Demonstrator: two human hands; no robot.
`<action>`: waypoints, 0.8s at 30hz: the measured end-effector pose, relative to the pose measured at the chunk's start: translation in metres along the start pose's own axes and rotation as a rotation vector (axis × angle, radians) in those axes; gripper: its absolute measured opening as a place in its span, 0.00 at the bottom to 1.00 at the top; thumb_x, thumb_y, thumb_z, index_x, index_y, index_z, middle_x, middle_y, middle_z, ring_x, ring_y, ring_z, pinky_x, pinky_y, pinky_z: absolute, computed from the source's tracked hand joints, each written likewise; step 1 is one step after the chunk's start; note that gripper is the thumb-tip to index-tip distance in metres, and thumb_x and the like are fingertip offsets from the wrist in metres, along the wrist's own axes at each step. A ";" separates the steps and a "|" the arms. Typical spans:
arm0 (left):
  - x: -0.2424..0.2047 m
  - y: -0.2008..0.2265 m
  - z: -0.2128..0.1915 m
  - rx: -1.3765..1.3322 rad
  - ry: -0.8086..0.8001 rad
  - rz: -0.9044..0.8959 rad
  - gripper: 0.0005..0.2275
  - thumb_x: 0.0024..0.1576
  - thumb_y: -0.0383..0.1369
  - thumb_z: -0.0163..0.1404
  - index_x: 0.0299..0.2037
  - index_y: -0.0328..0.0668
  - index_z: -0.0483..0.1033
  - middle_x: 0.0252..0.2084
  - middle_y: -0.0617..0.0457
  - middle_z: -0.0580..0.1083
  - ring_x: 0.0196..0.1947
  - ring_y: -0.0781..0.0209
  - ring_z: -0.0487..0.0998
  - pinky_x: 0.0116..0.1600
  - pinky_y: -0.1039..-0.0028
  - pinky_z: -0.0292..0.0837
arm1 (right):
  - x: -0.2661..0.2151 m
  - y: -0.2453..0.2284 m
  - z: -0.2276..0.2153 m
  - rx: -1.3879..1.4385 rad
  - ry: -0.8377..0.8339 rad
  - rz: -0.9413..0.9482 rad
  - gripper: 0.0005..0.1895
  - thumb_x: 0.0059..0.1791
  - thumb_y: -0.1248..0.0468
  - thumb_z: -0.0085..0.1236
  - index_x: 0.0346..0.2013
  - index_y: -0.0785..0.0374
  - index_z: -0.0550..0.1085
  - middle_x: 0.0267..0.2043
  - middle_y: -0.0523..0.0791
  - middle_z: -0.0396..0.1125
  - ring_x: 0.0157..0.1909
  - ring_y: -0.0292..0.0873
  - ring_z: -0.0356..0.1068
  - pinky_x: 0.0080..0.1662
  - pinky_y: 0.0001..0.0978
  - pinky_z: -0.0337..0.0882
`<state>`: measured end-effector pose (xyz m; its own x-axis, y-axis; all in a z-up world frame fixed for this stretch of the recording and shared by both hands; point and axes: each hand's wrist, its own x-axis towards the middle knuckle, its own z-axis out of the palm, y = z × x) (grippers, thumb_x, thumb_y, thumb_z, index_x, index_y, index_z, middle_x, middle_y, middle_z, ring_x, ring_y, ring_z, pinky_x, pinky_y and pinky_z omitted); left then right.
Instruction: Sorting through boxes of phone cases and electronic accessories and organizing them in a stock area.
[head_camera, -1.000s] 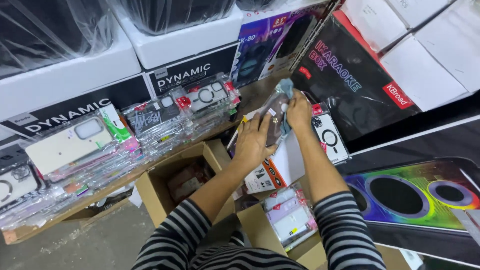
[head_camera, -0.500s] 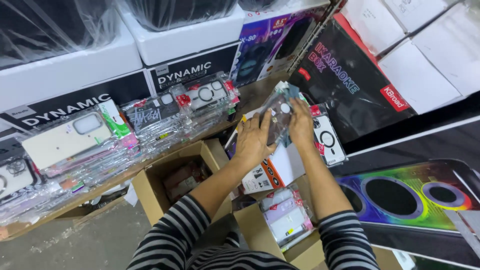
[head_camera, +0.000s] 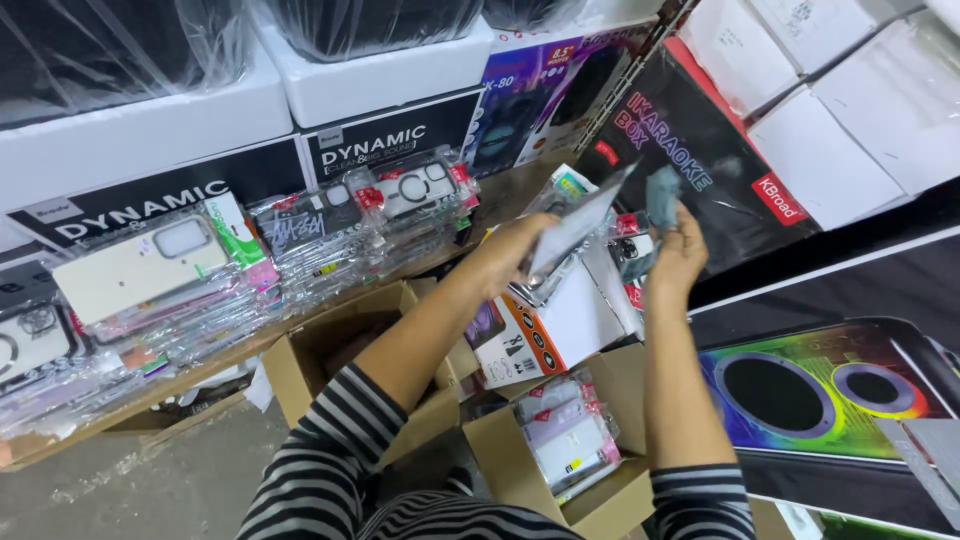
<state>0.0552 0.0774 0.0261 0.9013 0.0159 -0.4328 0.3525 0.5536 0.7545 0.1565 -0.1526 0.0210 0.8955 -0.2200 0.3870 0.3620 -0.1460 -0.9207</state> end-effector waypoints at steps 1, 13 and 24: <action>-0.015 0.008 -0.002 0.004 -0.005 0.002 0.30 0.45 0.47 0.62 0.56 0.37 0.74 0.43 0.34 0.75 0.37 0.37 0.80 0.35 0.48 0.78 | -0.015 -0.003 0.010 0.001 0.006 -0.004 0.22 0.49 0.75 0.41 0.48 0.55 0.79 0.45 0.45 0.75 0.45 0.36 0.74 0.47 0.26 0.79; 0.008 -0.054 -0.038 -0.290 0.046 -0.043 0.35 0.63 0.47 0.52 0.73 0.45 0.44 0.69 0.38 0.58 0.65 0.33 0.66 0.63 0.42 0.67 | -0.073 -0.005 0.076 -0.738 -0.773 -0.425 0.26 0.57 0.65 0.35 0.71 0.59 0.63 0.74 0.55 0.55 0.75 0.62 0.51 0.66 0.75 0.45; 0.002 -0.046 -0.021 -0.294 0.102 -0.061 0.30 0.66 0.43 0.47 0.73 0.43 0.46 0.65 0.36 0.65 0.62 0.40 0.71 0.61 0.48 0.73 | -0.041 0.059 0.039 -0.793 -0.270 -0.279 0.17 0.52 0.68 0.47 0.53 0.55 0.77 0.50 0.49 0.71 0.54 0.56 0.72 0.56 0.46 0.70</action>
<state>0.0356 0.0695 -0.0197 0.8454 0.0506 -0.5317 0.3041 0.7728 0.5571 0.1509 -0.1149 -0.0514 0.8680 0.1445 0.4750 0.3802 -0.8087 -0.4488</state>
